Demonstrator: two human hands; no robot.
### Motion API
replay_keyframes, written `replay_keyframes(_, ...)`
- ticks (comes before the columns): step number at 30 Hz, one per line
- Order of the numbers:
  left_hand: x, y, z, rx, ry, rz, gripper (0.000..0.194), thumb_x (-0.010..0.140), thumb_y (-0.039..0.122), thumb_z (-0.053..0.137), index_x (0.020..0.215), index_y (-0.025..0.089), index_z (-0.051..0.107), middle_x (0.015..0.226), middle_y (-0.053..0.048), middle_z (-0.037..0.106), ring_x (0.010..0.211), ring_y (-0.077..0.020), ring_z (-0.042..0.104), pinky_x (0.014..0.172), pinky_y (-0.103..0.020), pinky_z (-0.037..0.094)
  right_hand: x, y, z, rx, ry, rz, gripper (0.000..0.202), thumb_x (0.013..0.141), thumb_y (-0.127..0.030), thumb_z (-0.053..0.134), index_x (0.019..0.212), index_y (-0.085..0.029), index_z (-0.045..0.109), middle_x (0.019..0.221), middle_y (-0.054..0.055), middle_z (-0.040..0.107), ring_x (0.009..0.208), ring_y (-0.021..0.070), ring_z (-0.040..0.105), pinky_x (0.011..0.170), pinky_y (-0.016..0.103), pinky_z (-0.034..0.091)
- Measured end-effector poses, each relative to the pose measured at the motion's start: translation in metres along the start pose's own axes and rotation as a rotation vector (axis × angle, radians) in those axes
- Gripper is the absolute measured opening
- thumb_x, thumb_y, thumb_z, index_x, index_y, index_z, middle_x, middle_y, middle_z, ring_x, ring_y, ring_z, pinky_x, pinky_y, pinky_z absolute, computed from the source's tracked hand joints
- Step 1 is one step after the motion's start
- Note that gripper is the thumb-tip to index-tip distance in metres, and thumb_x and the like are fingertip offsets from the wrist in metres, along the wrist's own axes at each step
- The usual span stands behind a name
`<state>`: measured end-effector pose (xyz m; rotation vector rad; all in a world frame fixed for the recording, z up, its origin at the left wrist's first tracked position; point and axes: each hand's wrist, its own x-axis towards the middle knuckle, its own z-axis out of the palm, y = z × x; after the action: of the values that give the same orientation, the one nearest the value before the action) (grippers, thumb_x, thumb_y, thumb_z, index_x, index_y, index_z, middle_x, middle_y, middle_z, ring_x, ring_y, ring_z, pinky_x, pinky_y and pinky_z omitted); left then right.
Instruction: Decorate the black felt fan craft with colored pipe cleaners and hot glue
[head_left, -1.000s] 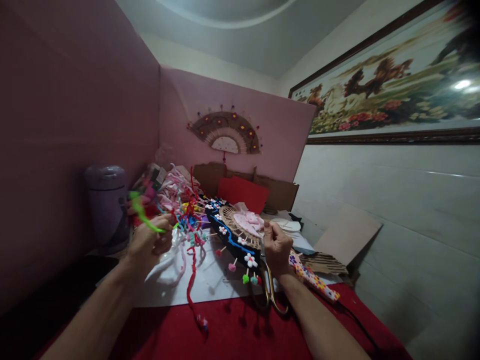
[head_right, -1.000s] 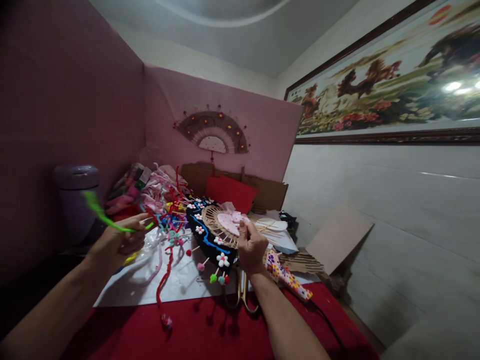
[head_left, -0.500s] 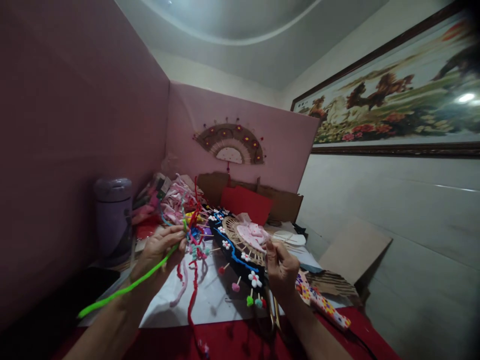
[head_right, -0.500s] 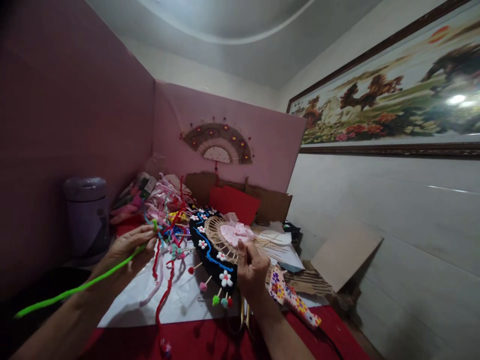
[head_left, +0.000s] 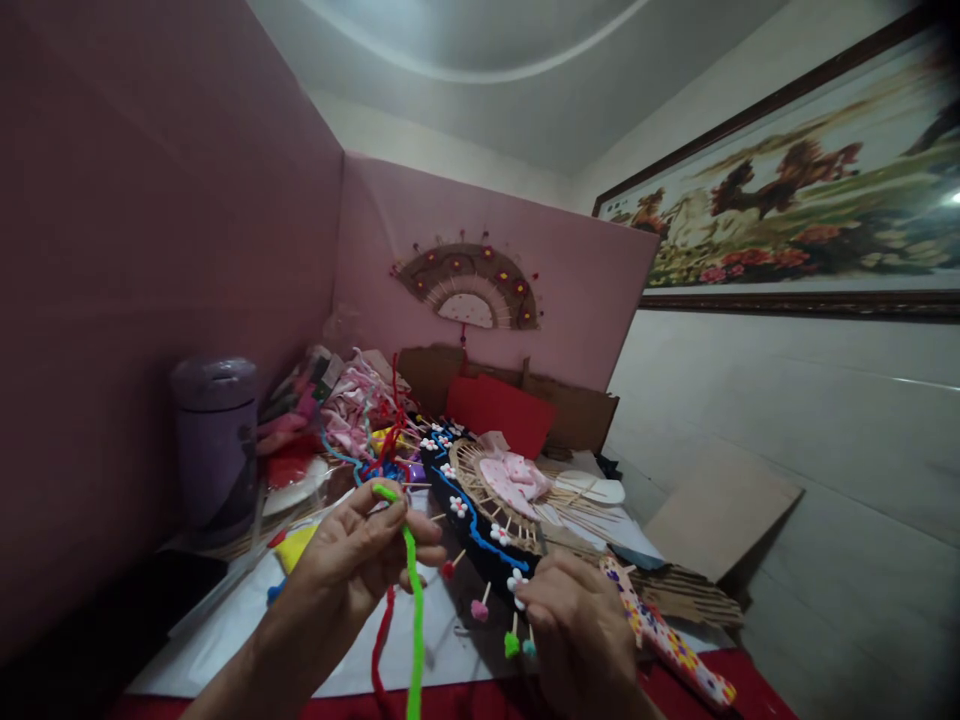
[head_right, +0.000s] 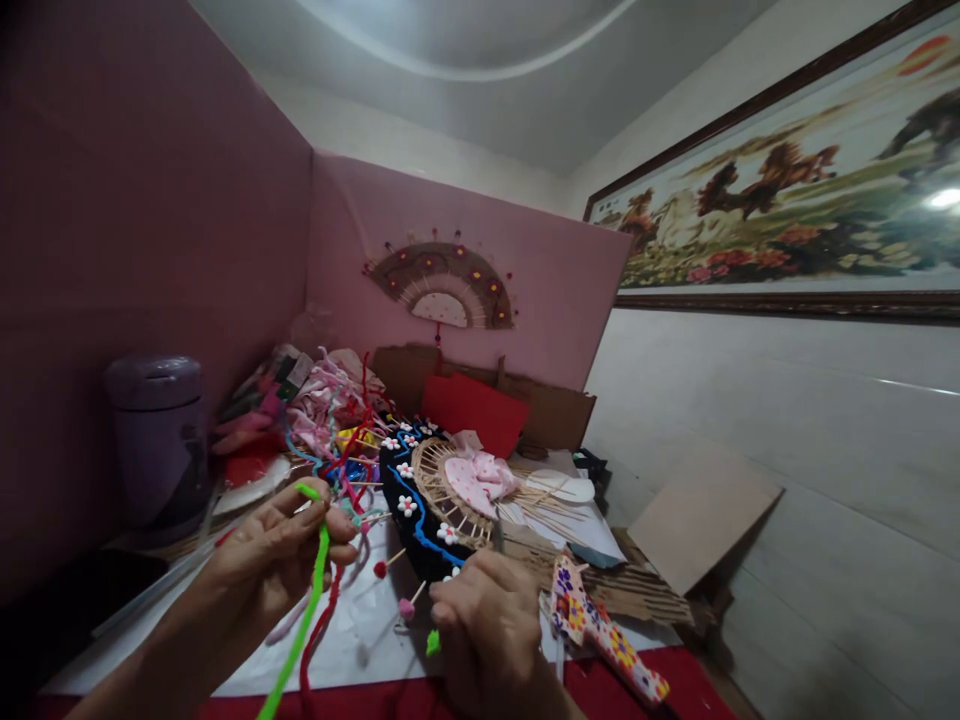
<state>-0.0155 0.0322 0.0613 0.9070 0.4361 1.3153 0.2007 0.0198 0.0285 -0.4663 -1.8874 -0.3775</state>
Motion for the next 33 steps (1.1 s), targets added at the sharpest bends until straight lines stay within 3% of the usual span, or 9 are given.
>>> replay_keyframes(5,-0.001,0.008,0.02,0.116,-0.001,0.073,0.02,0.075,0.029,0.071,0.071,0.016,0.056,0.069,-0.006,0.072,0.059,-0.0149,0.065,0.051,-0.02,0.049,-0.002,0.001,-0.001,-0.018,0.002,0.002,0.027,0.079,-0.001,0.049,0.1,-0.014,0.057,0.075,0.005,0.063,0.069,0.0162,0.056,0.064,0.032,0.046)
replay_keyframes(8,-0.004,0.006,0.033,0.234,-0.066,0.122,0.021,0.071,0.031,0.074,0.066,0.014,0.061,0.059,-0.001,0.063,0.046,-0.0086,0.054,0.04,-0.016,0.043,0.005,0.0,-0.007,-0.045,0.021,0.029,0.024,0.084,-0.004,0.045,0.103,-0.014,0.057,0.079,0.006,0.063,0.075,0.0171,0.057,0.069,0.033,0.046)
replay_keyframes(11,-0.007,-0.005,0.045,0.383,-0.182,0.161,0.016,0.075,0.03,0.07,0.069,0.015,0.067,0.056,0.002,0.053,0.041,-0.0055,0.044,0.033,-0.015,0.036,0.015,-0.001,-0.011,0.08,-0.028,0.039,0.026,0.096,-0.027,0.036,0.096,-0.016,0.06,0.072,0.005,0.061,0.068,0.0167,0.056,0.061,0.031,0.044)
replay_keyframes(13,-0.008,-0.012,0.053,0.566,-0.307,0.328,0.009,0.079,0.021,0.065,0.074,0.016,0.07,0.065,0.0,0.057,0.049,-0.007,0.049,0.043,-0.017,0.042,0.021,-0.002,-0.013,0.214,-0.067,0.082,0.04,0.096,-0.045,0.033,0.09,-0.017,0.061,0.07,0.005,0.059,0.065,0.0171,0.055,0.057,0.03,0.042)
replay_keyframes(15,-0.007,-0.016,0.062,0.708,-0.416,0.563,0.011,0.078,0.01,0.063,0.08,0.017,0.072,0.069,-0.002,0.059,0.06,-0.01,0.054,0.055,-0.02,0.045,0.026,-0.003,-0.015,0.347,-0.089,0.222,0.041,0.091,-0.052,0.04,0.086,-0.018,0.062,0.071,0.005,0.058,0.065,0.017,0.055,0.057,0.029,0.043)
replay_keyframes(17,-0.003,-0.016,0.07,0.766,-0.423,0.732,0.015,0.077,0.005,0.062,0.082,0.016,0.072,0.069,-0.002,0.057,0.062,-0.01,0.053,0.056,-0.02,0.043,0.028,-0.006,-0.018,0.498,-0.093,0.423,0.033,0.088,-0.05,0.05,0.085,-0.019,0.062,0.069,0.003,0.058,0.063,0.0155,0.055,0.056,0.027,0.044)
replay_keyframes(20,0.003,-0.012,0.077,0.785,-0.353,0.794,0.012,0.079,0.007,0.061,0.082,0.015,0.069,0.068,-0.001,0.055,0.059,-0.0091,0.051,0.052,-0.02,0.04,0.032,-0.009,-0.024,0.703,-0.084,0.662,0.021,0.086,-0.04,0.058,0.083,-0.02,0.062,0.063,-0.001,0.057,0.052,0.0107,0.053,0.048,0.021,0.041)
replay_keyframes(26,0.013,-0.005,0.063,1.028,-0.233,0.624,0.013,0.085,0.017,0.055,0.074,0.017,0.062,0.062,0.001,0.056,0.055,-0.0106,0.048,0.052,-0.022,0.037,0.051,0.003,-0.029,0.559,-0.217,0.684,0.017,0.087,-0.029,0.057,0.076,-0.016,0.061,0.052,-0.005,0.049,0.045,0.0072,0.045,0.042,0.018,0.034)
replay_keyframes(33,0.035,0.003,0.037,1.288,-0.216,0.827,0.017,0.084,0.011,0.053,0.073,0.019,0.064,0.065,0.0,0.06,0.061,-0.013,0.052,0.06,-0.023,0.037,0.07,0.023,-0.021,0.172,-0.413,0.432,0.012,0.084,-0.017,0.054,0.076,-0.016,0.062,0.059,-0.003,0.052,0.054,0.0088,0.044,0.05,0.022,0.033)
